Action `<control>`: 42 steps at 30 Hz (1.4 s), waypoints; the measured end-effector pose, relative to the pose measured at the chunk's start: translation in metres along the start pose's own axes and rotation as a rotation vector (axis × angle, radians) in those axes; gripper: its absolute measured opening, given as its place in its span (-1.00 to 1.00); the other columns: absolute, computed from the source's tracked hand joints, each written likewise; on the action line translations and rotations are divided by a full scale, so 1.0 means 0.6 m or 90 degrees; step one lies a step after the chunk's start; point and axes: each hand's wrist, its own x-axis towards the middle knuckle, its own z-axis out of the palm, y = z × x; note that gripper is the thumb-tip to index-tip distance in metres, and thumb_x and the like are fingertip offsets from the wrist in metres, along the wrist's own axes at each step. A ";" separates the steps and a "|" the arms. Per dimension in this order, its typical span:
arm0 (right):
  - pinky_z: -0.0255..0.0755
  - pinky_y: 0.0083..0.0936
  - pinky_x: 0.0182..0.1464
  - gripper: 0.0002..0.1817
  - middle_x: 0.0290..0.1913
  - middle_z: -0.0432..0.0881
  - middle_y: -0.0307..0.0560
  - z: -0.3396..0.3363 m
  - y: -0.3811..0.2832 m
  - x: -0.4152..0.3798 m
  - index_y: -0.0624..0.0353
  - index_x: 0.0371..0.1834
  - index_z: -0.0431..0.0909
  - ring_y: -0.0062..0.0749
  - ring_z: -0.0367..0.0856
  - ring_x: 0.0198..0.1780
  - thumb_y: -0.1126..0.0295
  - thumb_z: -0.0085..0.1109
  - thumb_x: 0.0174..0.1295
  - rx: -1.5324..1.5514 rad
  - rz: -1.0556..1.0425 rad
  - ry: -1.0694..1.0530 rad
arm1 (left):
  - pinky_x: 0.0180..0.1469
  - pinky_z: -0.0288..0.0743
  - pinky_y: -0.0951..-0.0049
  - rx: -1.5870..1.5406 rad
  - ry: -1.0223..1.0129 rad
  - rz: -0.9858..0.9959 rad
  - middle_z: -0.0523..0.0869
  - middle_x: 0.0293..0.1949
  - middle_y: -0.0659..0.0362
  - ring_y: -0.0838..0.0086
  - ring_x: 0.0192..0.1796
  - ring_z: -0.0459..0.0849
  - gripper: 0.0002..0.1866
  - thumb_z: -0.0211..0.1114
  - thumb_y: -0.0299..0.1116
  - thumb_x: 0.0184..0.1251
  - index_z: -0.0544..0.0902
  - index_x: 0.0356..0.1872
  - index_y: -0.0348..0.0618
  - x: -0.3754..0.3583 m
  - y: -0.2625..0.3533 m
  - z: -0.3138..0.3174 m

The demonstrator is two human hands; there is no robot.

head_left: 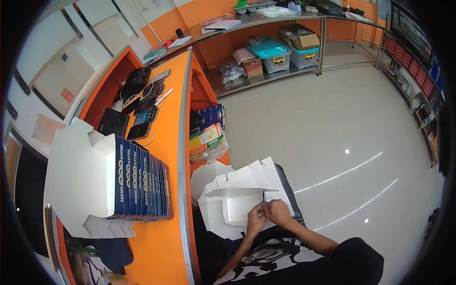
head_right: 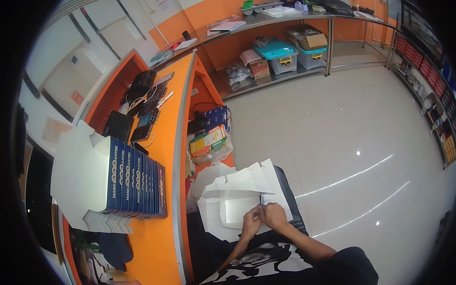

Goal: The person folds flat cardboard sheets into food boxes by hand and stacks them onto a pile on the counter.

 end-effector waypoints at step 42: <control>0.53 -0.58 -0.08 -0.69 -0.04 0.71 -0.03 -0.475 -0.566 0.338 0.28 0.21 0.47 -0.50 0.67 -0.09 0.37 0.11 0.51 0.271 -0.536 -0.124 | 0.38 0.29 0.05 0.260 0.813 0.637 0.53 0.29 -0.13 -0.02 0.33 0.45 -0.29 0.49 -0.31 0.20 0.46 0.36 -0.34 -0.156 0.480 -0.372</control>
